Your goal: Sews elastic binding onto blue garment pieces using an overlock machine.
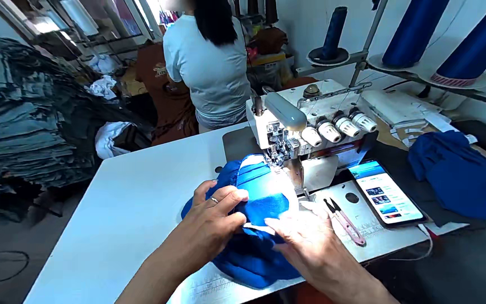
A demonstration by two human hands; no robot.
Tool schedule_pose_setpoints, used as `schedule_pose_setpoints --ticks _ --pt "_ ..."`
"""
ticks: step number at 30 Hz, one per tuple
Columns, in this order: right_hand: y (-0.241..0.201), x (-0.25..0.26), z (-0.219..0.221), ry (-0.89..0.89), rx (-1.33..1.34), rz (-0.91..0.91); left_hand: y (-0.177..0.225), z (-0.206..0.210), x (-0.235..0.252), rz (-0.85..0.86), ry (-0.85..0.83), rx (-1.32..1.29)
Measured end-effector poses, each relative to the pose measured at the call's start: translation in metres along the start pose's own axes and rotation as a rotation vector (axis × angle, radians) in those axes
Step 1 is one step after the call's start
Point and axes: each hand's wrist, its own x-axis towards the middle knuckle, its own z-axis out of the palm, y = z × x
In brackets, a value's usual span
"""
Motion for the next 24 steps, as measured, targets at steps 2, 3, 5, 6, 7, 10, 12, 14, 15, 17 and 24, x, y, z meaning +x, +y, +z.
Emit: schedule_pose_setpoints --ticks 2,3,5,6,7,10,12,14,15,17,24 --pt "0.007 -0.003 0.001 0.017 0.168 0.031 -0.003 -0.009 0.0 0.0 -0.045 -0.109" --pt "0.01 -0.004 -0.002 0.015 0.24 0.05 -0.003 -0.012 -0.002 0.0 -0.06 -0.174" --pt "0.012 -0.003 -0.006 -0.011 0.347 0.067 -0.003 -0.013 -0.005 -0.01 -0.084 -0.299" --pt "0.012 -0.002 -0.005 -0.026 0.388 0.065 -0.003 -0.01 -0.005 -0.02 -0.094 -0.349" --pt "0.011 -0.001 -0.002 -0.043 0.422 0.067 -0.004 -0.008 -0.004 -0.031 -0.1 -0.393" --pt "0.005 0.002 0.011 -0.049 0.394 0.078 -0.003 -0.004 0.001 -0.037 -0.124 -0.478" --pt "0.004 0.0 0.021 -0.015 0.355 0.062 -0.004 -0.004 0.004 -0.03 -0.133 -0.505" --pt "0.006 0.0 0.023 0.007 0.415 0.078 -0.007 -0.004 0.004 -0.053 -0.123 -0.483" --pt "0.007 0.002 0.02 -0.003 0.484 0.111 -0.009 -0.004 0.005 -0.076 -0.111 -0.467" --pt "0.007 0.007 0.016 -0.019 0.592 0.162 -0.01 0.0 0.005 -0.112 -0.055 -0.453" --pt "0.006 0.016 0.014 0.013 0.763 0.249 0.011 0.012 0.002 -0.118 0.127 -0.435"
